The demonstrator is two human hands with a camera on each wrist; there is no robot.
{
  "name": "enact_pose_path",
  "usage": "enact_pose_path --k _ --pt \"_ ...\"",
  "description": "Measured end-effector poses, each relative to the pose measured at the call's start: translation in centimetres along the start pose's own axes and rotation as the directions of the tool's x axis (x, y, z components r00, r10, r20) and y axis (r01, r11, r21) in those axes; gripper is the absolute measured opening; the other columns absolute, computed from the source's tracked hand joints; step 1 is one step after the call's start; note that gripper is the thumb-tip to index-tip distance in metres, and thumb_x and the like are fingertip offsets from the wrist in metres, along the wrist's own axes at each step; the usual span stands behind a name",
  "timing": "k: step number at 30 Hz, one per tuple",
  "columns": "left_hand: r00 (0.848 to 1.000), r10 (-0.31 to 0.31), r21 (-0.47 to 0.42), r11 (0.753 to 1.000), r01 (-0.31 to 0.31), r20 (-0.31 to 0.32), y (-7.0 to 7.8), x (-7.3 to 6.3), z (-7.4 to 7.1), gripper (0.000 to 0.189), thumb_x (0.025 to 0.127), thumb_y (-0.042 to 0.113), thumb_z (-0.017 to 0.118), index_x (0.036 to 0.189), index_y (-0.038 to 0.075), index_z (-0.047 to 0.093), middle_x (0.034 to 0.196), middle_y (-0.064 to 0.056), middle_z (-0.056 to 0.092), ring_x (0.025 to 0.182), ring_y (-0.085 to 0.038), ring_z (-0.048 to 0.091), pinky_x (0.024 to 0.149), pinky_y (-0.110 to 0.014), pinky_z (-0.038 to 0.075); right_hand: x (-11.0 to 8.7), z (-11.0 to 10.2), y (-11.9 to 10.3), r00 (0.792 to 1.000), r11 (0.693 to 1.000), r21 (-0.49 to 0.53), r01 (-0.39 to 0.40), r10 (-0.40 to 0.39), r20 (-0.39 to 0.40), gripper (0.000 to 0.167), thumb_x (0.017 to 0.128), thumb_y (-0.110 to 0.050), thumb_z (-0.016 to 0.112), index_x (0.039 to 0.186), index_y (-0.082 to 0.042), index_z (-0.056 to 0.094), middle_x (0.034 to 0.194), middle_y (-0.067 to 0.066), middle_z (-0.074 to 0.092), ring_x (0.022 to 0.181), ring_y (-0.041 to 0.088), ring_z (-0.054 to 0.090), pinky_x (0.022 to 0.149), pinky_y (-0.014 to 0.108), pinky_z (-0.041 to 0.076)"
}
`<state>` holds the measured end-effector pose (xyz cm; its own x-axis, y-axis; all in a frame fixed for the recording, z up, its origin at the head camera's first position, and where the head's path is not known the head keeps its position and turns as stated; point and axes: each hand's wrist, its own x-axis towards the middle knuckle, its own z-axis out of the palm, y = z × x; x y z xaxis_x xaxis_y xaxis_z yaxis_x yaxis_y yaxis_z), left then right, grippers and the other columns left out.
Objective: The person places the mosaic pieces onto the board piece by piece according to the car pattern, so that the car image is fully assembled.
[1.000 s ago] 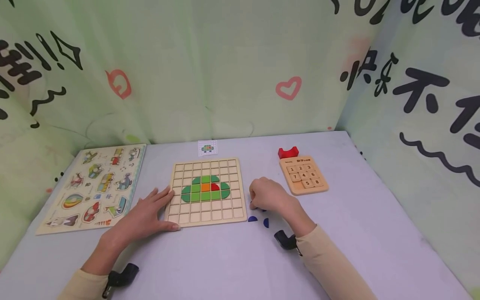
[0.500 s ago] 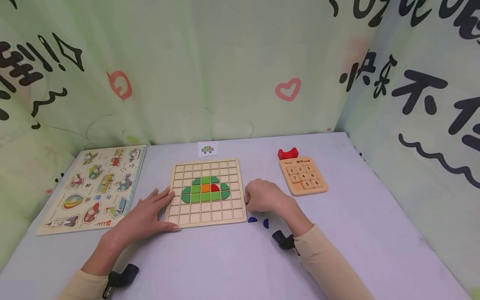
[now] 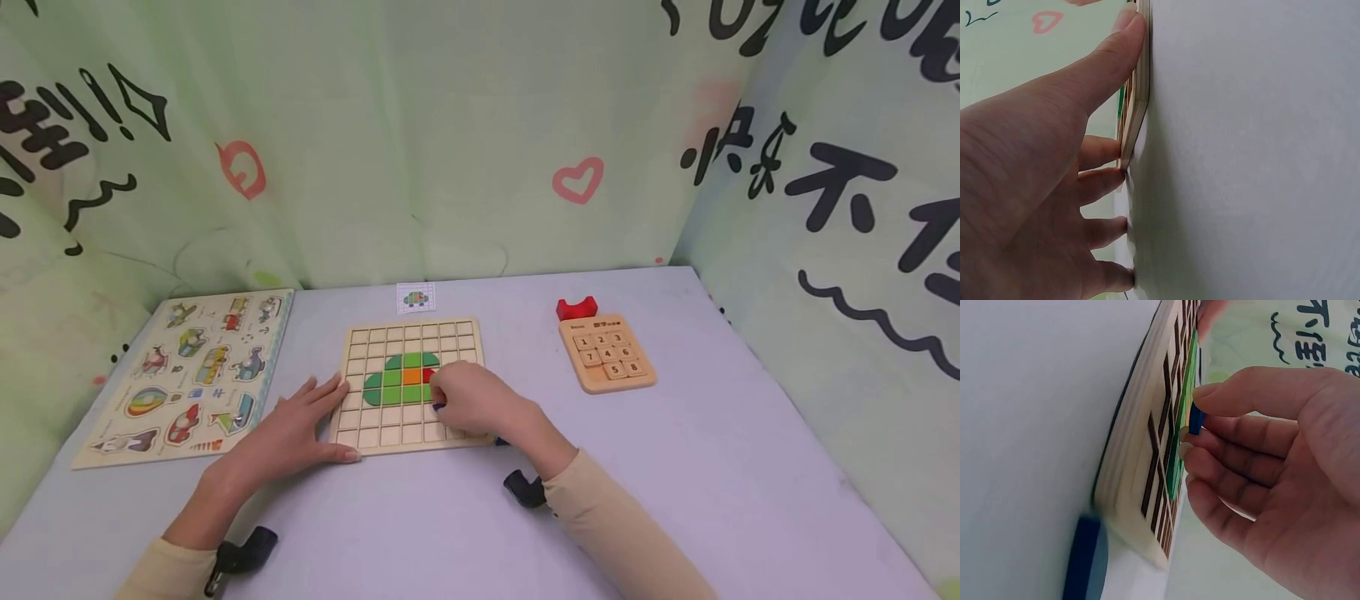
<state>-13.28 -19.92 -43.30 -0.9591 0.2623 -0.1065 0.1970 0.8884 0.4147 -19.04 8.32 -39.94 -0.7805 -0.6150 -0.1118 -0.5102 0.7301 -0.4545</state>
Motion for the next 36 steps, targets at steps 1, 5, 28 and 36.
enact_pose_path --k 1,5,28,36 --pt "1.0 0.0 -0.001 1.0 0.0 0.0 0.0 0.0 0.0 0.107 0.07 0.067 0.077 0.154 0.012 0.038 0.164 -0.011 0.027 0.151 -0.048 0.016 0.112 -0.078 0.014 0.2 0.2 -0.2 1.0 1.0 -0.011 0.01 -0.01 -0.006 0.014 0.084 -0.002 0.063 0.078 -0.013 0.07 0.069 -0.003 0.055 0.066 0.012 0.047 0.056 0.022 0.038" --pt "1.0 0.002 -0.001 1.0 -0.002 0.003 0.1 0.1 0.1 0.108 0.071 0.067 0.077 0.154 0.012 0.037 0.165 -0.011 0.027 0.152 -0.047 0.015 0.113 -0.077 0.014 0.5 0.6 -0.7 1.0 0.998 -0.055 0.018 -0.019 -0.008 0.015 0.086 -0.003 0.067 0.077 -0.014 0.072 0.072 -0.005 0.059 0.068 0.011 0.05 0.059 0.021 0.042" --pt "1.0 -0.007 0.009 1.0 0.006 0.013 0.3 0.1 -0.2 0.107 0.072 0.065 0.078 0.154 0.011 0.036 0.164 -0.012 0.027 0.151 -0.047 0.016 0.113 -0.077 0.015 -5.6 -2.4 2.5 0.984 0.988 -0.05 -0.147 0.152 0.098 0.022 0.082 0.002 0.066 0.071 -0.016 0.068 0.065 -0.005 0.058 0.065 0.012 0.052 0.058 0.026 0.044" --pt "1.0 -0.012 0.001 1.0 0.012 0.014 0.1 0.0 -0.1 0.108 0.071 0.066 0.078 0.154 0.011 0.037 0.164 -0.012 0.027 0.151 -0.048 0.016 0.113 -0.077 0.014 -6.1 -1.5 2.7 0.978 0.986 -0.058 -0.157 0.164 0.127 0.022 0.079 0.003 0.073 0.069 -0.016 0.066 0.064 -0.005 0.059 0.064 0.013 0.052 0.056 0.026 0.043"
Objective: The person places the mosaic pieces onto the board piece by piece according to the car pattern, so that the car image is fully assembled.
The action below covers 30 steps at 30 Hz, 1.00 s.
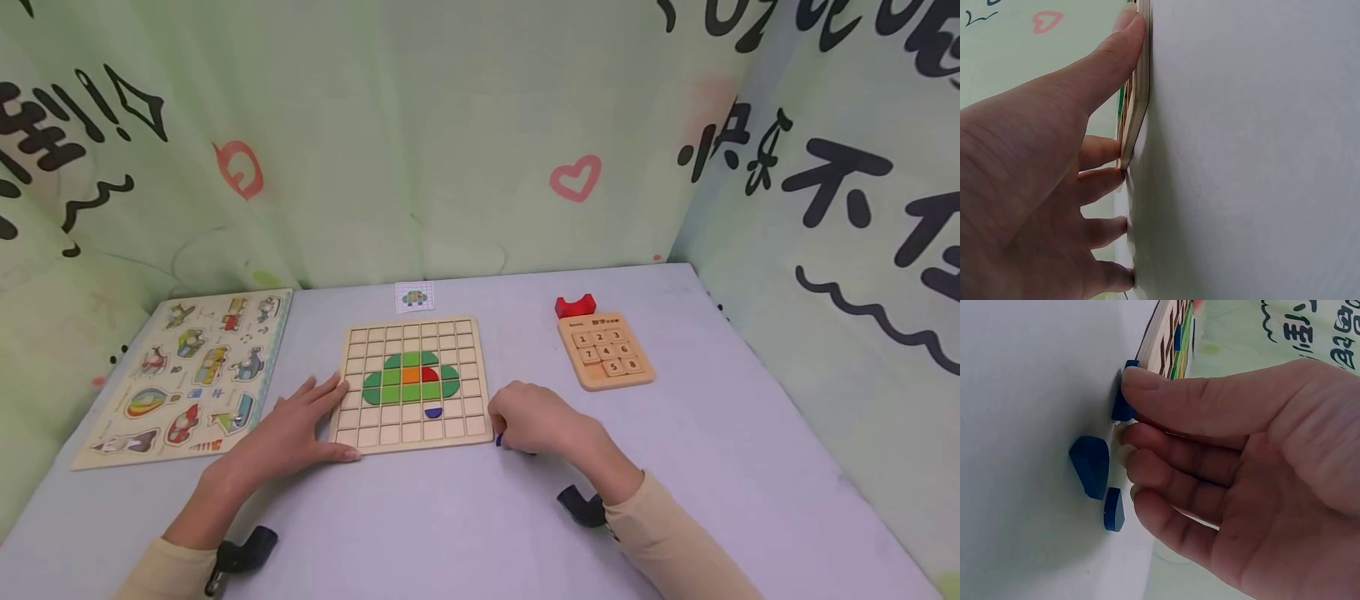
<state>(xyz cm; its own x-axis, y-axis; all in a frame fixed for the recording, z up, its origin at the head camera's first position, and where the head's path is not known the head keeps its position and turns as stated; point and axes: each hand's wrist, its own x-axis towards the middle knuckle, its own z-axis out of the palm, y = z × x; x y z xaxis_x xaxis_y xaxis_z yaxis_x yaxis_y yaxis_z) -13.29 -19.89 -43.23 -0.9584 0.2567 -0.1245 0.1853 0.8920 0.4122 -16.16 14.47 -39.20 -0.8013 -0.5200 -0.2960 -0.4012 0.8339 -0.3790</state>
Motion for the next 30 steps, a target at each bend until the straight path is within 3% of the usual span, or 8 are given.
enact_pose_path --k 11,15,21,30 --pt "1.0 0.002 -0.001 1.0 -0.002 -0.004 0.1 -0.1 -0.2 0.107 0.072 0.064 0.078 0.154 0.011 0.036 0.164 -0.012 0.027 0.151 -0.048 0.016 0.113 -0.077 0.014 0.5 -0.3 -0.1 0.999 0.999 0.037 0.036 -0.036 0.014 0.025 0.079 0.005 0.07 0.066 -0.015 0.062 0.061 -0.005 0.053 0.059 0.01 0.049 0.053 0.023 0.039" --pt "1.0 -0.002 0.005 1.0 0.002 -0.006 0.0 0.0 -0.2 0.108 0.071 0.065 0.078 0.154 0.011 0.036 0.164 -0.012 0.027 0.151 -0.047 0.016 0.113 -0.077 0.014 1.7 -0.6 -0.6 0.994 0.992 0.078 0.096 -0.092 -0.055 0.022 0.081 0.002 0.071 0.068 -0.014 0.061 0.062 -0.005 0.05 0.063 0.011 0.047 0.055 0.023 0.038" --pt "1.0 -0.007 0.006 1.0 0.007 -0.008 -0.2 0.0 -0.1 0.108 0.071 0.066 0.077 0.154 0.012 0.036 0.165 -0.011 0.027 0.152 -0.047 0.016 0.113 -0.077 0.014 4.3 0.0 -2.4 0.971 0.971 0.17 0.17 -0.135 -0.199 0.015 0.085 -0.001 0.07 0.076 -0.01 0.065 0.069 -0.003 0.056 0.07 0.014 0.05 0.058 0.023 0.041" --pt "1.0 0.002 0.009 1.0 -0.002 -0.005 -0.1 0.0 0.0 0.108 0.071 0.067 0.076 0.155 0.012 0.036 0.165 -0.011 0.027 0.152 -0.047 0.015 0.113 -0.077 0.013 6.3 0.9 -4.2 0.967 0.96 0.231 0.16 -0.105 -0.232 0.015 0.085 0.003 0.067 0.076 -0.009 0.067 0.07 0.0 0.06 0.064 0.013 0.049 0.054 0.022 0.04"
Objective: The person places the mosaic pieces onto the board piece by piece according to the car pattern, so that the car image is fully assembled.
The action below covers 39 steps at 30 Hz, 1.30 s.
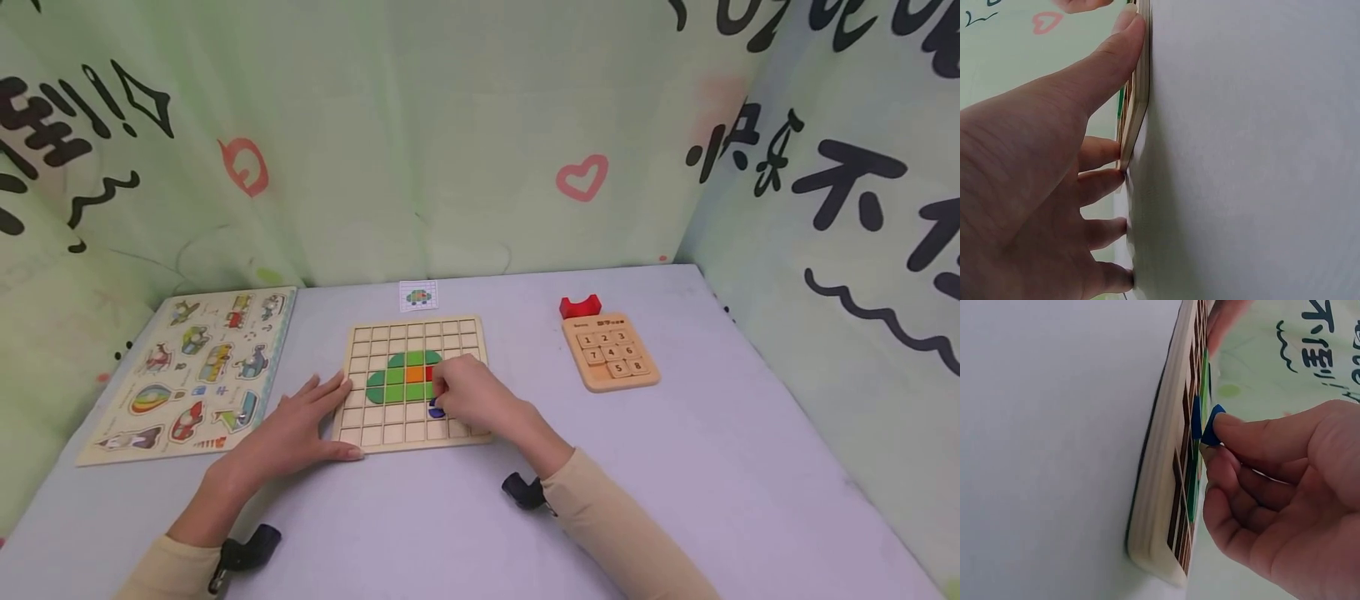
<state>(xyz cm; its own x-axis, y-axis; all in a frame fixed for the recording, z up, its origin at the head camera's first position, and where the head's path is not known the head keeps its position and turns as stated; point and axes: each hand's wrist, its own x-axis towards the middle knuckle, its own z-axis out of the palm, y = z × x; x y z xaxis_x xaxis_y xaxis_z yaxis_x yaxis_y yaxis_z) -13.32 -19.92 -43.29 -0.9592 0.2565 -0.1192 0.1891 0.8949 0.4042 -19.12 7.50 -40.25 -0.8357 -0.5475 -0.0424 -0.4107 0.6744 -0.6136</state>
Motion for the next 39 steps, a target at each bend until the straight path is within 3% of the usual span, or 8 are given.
enact_pose_path --k 12,20,25,32,35,39 --pt "1.0 0.008 0.011 1.0 -0.008 0.001 0.2 -0.1 -0.1 0.107 0.072 0.065 0.077 0.155 0.011 0.035 0.164 -0.012 0.027 0.151 -0.048 0.017 0.112 -0.078 0.014 0.4 1.0 -0.3 1.0 0.999 -0.036 -0.01 0.01 -0.025 0.016 0.085 0.003 0.069 0.076 -0.01 0.067 0.073 -0.001 0.063 0.067 0.014 0.052 0.059 0.022 0.045" --pt "1.0 0.005 0.006 1.0 -0.005 0.003 0.1 -0.1 0.0 0.108 0.072 0.066 0.077 0.155 0.011 0.035 0.165 -0.011 0.027 0.151 -0.048 0.017 0.112 -0.078 0.014 0.1 1.2 -0.7 0.999 0.989 -0.145 -0.011 0.004 -0.048 0.016 0.087 0.003 0.066 0.076 -0.008 0.07 0.074 -0.001 0.063 0.067 0.013 0.051 0.062 0.024 0.046" --pt "1.0 0.003 0.005 1.0 -0.003 0.003 0.1 0.0 0.0 0.108 0.071 0.067 0.076 0.155 0.012 0.035 0.165 -0.011 0.026 0.152 -0.047 0.016 0.113 -0.078 0.013 -0.2 1.1 -0.8 1.0 0.986 -0.164 -0.012 0.008 -0.028 0.013 0.089 0.0 0.067 0.081 -0.007 0.076 0.078 -0.001 0.068 0.065 0.013 0.05 0.058 0.022 0.043" --pt "1.0 -0.001 0.006 1.0 0.001 0.003 0.2 -0.1 -0.1 0.109 0.071 0.067 0.076 0.155 0.012 0.035 0.165 -0.011 0.026 0.152 -0.047 0.016 0.113 -0.077 0.013 -1.2 0.8 -0.9 0.998 0.947 -0.314 0.067 -0.059 0.037 0.019 0.092 -0.003 0.063 0.086 -0.009 0.08 0.084 -0.001 0.072 0.073 0.011 0.055 0.068 0.023 0.048" --pt "1.0 -0.003 0.007 1.0 0.003 0.005 0.4 -0.2 -0.2 0.108 0.072 0.065 0.077 0.155 0.011 0.034 0.165 -0.011 0.026 0.151 -0.047 0.016 0.113 -0.077 0.013 -1.6 0.4 -0.9 0.997 0.956 -0.282 0.074 -0.062 0.053 0.018 0.092 -0.002 0.064 0.091 -0.008 0.081 0.091 0.0 0.074 0.081 0.011 0.059 0.074 0.026 0.053" --pt "1.0 -0.006 0.007 1.0 0.006 0.007 0.5 -0.2 -0.3 0.107 0.072 0.065 0.077 0.155 0.011 0.035 0.165 -0.011 0.026 0.152 -0.047 0.016 0.113 -0.077 0.013 -2.0 -0.7 -0.2 0.999 0.977 -0.213 0.025 -0.014 0.053 0.019 0.092 -0.003 0.064 0.099 -0.01 0.08 0.099 -0.001 0.074 0.091 0.011 0.061 0.082 0.029 0.055"
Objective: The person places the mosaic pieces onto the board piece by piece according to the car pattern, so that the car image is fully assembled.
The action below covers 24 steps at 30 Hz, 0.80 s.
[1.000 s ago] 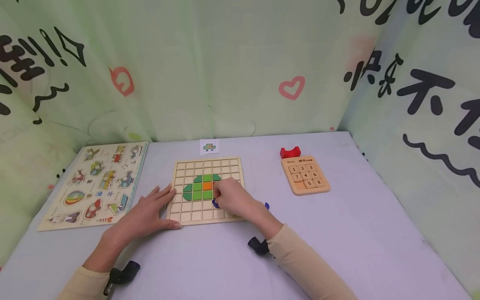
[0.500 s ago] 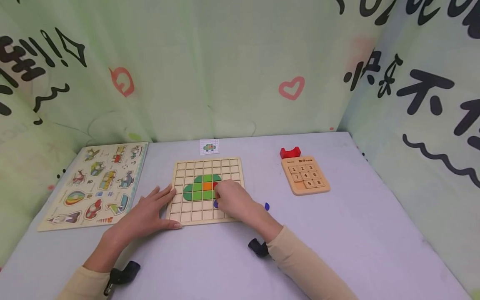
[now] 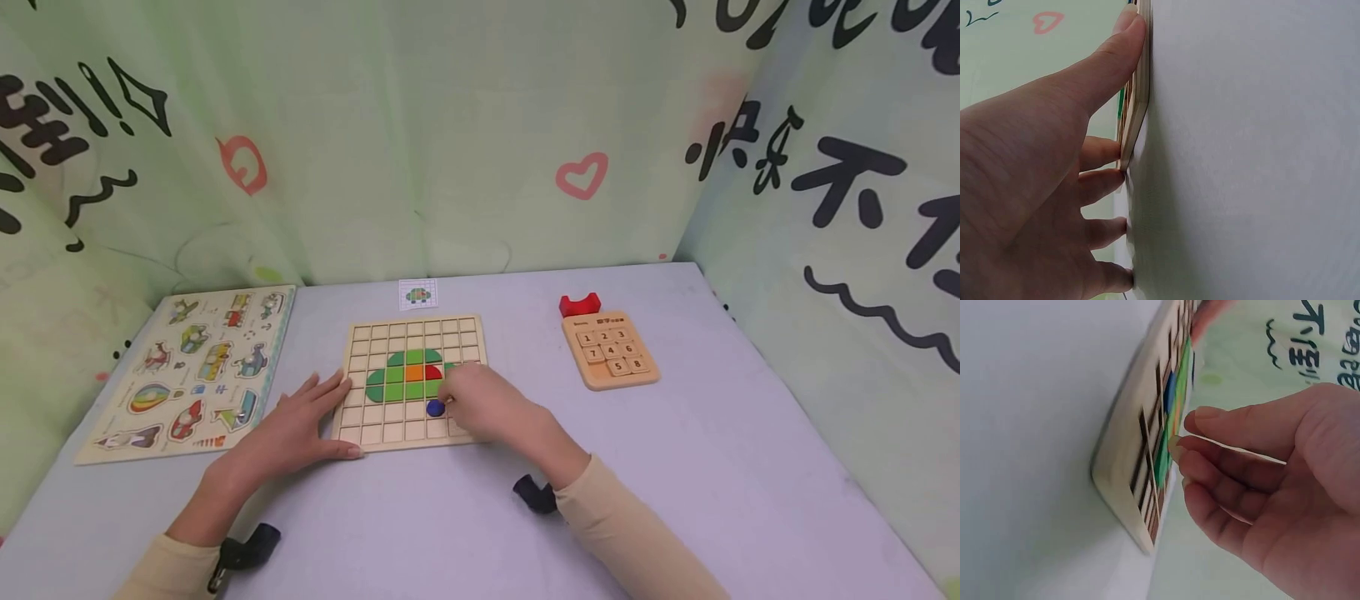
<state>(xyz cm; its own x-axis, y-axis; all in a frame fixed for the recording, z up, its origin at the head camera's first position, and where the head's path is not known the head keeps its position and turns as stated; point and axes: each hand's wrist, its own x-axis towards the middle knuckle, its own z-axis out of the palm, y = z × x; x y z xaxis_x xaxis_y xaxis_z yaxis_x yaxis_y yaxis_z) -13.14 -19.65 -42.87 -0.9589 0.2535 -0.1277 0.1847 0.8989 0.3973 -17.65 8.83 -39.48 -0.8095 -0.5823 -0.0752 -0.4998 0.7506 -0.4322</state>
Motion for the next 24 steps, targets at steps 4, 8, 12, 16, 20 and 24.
enact_pose_path --k 4,8,12,16,20,24 --pt "1.0 0.0 0.002 1.0 0.0 -0.001 -0.1 0.0 0.1 0.107 0.072 0.065 0.077 0.155 0.012 0.035 0.165 -0.011 0.026 0.152 -0.047 0.016 0.113 -0.077 0.014 -0.6 -1.3 1.7 0.998 0.998 0.008 -0.065 0.065 -0.007 0.023 0.092 -0.001 0.061 0.106 -0.008 0.077 0.106 0.001 0.074 0.091 0.015 0.06 0.081 0.03 0.054" --pt "1.0 0.002 0.001 1.0 -0.002 0.0 0.0 0.0 0.0 0.107 0.072 0.065 0.077 0.155 0.011 0.035 0.165 -0.011 0.026 0.152 -0.047 0.016 0.113 -0.077 0.014 -1.5 -2.7 3.5 0.988 0.989 0.018 -0.15 0.149 0.034 0.029 0.089 0.003 0.056 0.109 -0.004 0.075 0.103 0.007 0.072 0.075 0.016 0.058 0.065 0.027 0.05" --pt "1.0 0.002 0.001 1.0 -0.002 0.0 0.0 -0.1 -0.1 0.107 0.072 0.065 0.077 0.155 0.011 0.035 0.165 -0.012 0.027 0.151 -0.047 0.016 0.113 -0.077 0.014 -2.6 -3.6 5.1 0.976 0.981 -0.016 -0.193 0.194 0.095 0.025 0.085 0.006 0.058 0.101 -0.005 0.074 0.089 0.006 0.066 0.07 0.016 0.055 0.061 0.026 0.047" --pt "1.0 0.003 0.003 1.0 -0.003 0.0 0.0 -0.2 -0.2 0.107 0.072 0.065 0.077 0.155 0.01 0.035 0.165 -0.012 0.027 0.151 -0.048 0.016 0.113 -0.077 0.014 -3.5 -3.9 6.3 0.972 0.982 -0.056 -0.178 0.184 0.149 0.025 0.082 0.01 0.063 0.092 -0.011 0.072 0.086 0.002 0.063 0.082 0.018 0.054 0.071 0.028 0.049" --pt "1.0 0.005 0.001 1.0 -0.005 0.002 -0.1 -0.1 -0.1 0.108 0.072 0.065 0.077 0.155 0.01 0.035 0.165 -0.012 0.026 0.151 -0.048 0.016 0.113 -0.077 0.014 -3.9 -3.7 7.0 0.972 0.988 -0.05 -0.148 0.155 0.175 0.028 0.08 0.012 0.066 0.085 -0.015 0.072 0.084 0.0 0.061 0.083 0.017 0.054 0.073 0.029 0.049" --pt "1.0 0.01 -0.006 1.0 -0.01 0.001 -0.2 0.0 0.1 0.108 0.072 0.066 0.077 0.155 0.011 0.035 0.165 -0.012 0.026 0.152 -0.047 0.015 0.113 -0.078 0.014 -3.9 -3.3 7.4 0.978 0.989 -0.038 -0.14 0.145 0.15 0.021 0.082 0.005 0.072 0.079 -0.016 0.07 0.078 -0.002 0.06 0.078 0.016 0.053 0.069 0.027 0.047"
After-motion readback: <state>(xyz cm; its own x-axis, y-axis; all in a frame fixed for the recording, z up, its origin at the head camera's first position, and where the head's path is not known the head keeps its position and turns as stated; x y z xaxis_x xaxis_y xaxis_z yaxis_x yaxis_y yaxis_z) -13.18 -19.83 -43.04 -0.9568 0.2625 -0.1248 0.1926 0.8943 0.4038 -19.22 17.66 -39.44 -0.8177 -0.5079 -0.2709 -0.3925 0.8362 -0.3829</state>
